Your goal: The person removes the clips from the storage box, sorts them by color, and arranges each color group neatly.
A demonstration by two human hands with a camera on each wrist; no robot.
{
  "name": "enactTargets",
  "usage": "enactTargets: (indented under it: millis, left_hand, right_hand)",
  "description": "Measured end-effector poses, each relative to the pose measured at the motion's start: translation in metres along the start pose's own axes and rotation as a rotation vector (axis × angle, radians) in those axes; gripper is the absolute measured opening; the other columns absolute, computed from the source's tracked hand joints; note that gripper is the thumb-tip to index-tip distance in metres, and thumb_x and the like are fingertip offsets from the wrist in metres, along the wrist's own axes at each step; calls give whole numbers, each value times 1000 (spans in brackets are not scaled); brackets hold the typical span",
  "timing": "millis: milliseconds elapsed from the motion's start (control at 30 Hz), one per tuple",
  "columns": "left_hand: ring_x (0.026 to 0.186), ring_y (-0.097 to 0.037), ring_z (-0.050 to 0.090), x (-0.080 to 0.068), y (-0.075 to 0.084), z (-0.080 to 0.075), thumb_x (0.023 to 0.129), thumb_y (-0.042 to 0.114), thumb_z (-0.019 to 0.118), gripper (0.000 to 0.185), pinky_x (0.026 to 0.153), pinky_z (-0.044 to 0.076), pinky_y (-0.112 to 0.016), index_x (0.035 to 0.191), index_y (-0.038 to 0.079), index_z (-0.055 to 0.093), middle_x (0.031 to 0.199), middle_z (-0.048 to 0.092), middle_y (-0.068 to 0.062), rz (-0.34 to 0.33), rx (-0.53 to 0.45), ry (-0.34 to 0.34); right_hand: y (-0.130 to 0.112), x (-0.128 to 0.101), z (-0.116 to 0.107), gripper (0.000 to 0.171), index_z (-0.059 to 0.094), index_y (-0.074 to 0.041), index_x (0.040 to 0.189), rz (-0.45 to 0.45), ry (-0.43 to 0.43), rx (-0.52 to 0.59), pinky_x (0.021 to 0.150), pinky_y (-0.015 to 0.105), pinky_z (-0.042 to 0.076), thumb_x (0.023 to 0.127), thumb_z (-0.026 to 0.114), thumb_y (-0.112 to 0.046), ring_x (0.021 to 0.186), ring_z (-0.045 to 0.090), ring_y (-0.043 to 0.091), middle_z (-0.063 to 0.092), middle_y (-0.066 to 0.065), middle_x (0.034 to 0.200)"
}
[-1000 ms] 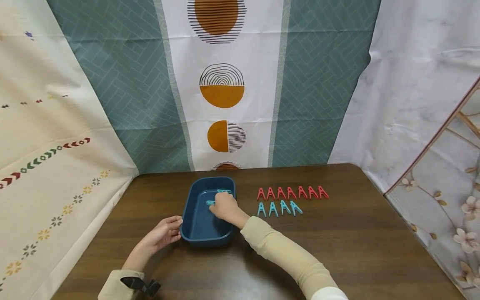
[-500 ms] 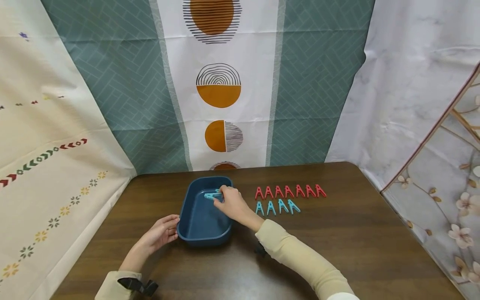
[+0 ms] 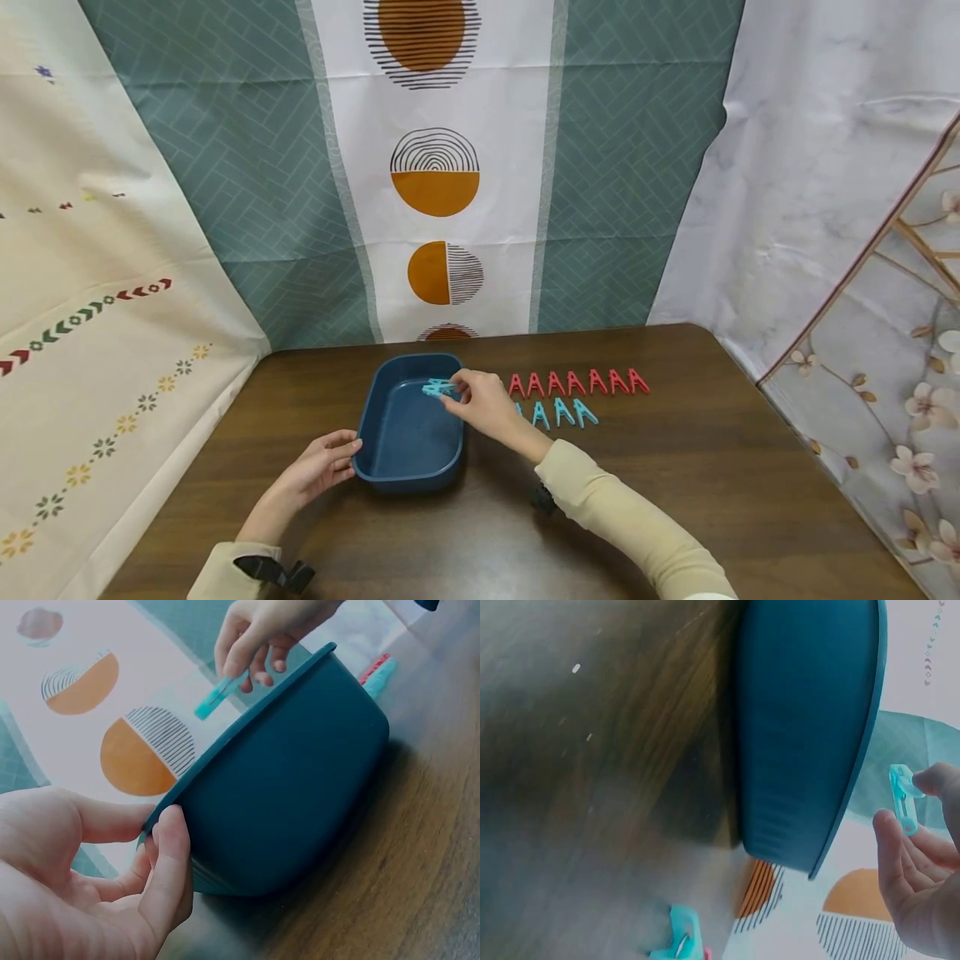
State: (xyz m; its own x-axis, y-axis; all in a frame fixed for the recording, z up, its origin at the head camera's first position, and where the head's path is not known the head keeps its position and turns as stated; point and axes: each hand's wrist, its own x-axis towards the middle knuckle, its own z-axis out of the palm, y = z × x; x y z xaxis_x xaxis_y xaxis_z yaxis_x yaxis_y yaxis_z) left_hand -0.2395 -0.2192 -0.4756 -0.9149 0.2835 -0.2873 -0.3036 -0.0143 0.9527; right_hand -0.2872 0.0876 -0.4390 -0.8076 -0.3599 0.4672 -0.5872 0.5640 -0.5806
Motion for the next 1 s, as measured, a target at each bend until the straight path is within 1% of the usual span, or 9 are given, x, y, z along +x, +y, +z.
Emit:
enactTargets:
  millis: [100, 233, 300, 433, 567, 767, 1000]
  left_hand:
    - [68, -4, 58, -1, 0, 0, 98, 16, 56, 7, 68, 54, -19, 102, 13, 51, 78, 57, 6, -7, -17, -4]
    - [68, -5, 58, -1, -1, 0, 99, 17, 54, 9, 68, 54, -19, 105, 11, 51, 78, 57, 5, -17, -32, 1]
    - [68, -5, 58, -1, -1, 0, 99, 17, 55, 11, 68, 54, -19, 106, 10, 50, 78, 57, 5, -15, -38, 1]
    - [68, -5, 58, -1, -1, -1, 99, 18, 54, 12, 69, 53, -19, 107, 10, 50, 79, 58, 4, -7, -54, -25]
    - [69, -6, 58, -1, -1, -1, 99, 18, 54, 13, 69, 53, -19, 108, 10, 51, 80, 57, 4, -8, -63, -31]
    - [71, -6, 59, -1, -1, 0, 99, 19, 54, 14, 70, 53, -19, 109, 9, 51, 82, 58, 4, -4, -64, -37]
    - [70, -5, 58, -1, -1, 1, 99, 17, 54, 12, 69, 53, -18, 108, 10, 51, 81, 57, 5, -8, -77, -22]
  right_hand:
    - [4, -2, -2, 24, 67, -4, 100, 12, 0, -12, 60, 17, 50, 84, 75, -21, 68, 62, 10, 70, 8, 83]
    - [8, -5, -3, 25, 67, -4, 99, 22, -5, -8, 61, 18, 50, 84, 75, -22, 68, 62, 10, 70, 6, 82]
    - [9, -6, -3, 25, 67, -4, 100, 24, -2, -4, 62, 18, 50, 84, 75, -22, 68, 63, 10, 70, 5, 82]
    - [12, -8, -2, 24, 68, -5, 99, 25, 7, -5, 60, 18, 50, 83, 76, -21, 67, 64, 9, 71, 4, 81]
    - [15, -11, -4, 23, 69, -6, 98, 29, 6, -16, 58, 17, 48, 83, 76, -21, 65, 63, 7, 72, 3, 78]
    - [18, -14, -8, 23, 69, -6, 98, 23, 14, -18, 57, 18, 48, 83, 76, -22, 65, 63, 8, 72, 4, 80]
    - [20, -18, -13, 24, 70, -7, 98, 21, 15, -23, 56, 18, 46, 82, 76, -23, 63, 61, 7, 71, 2, 78]
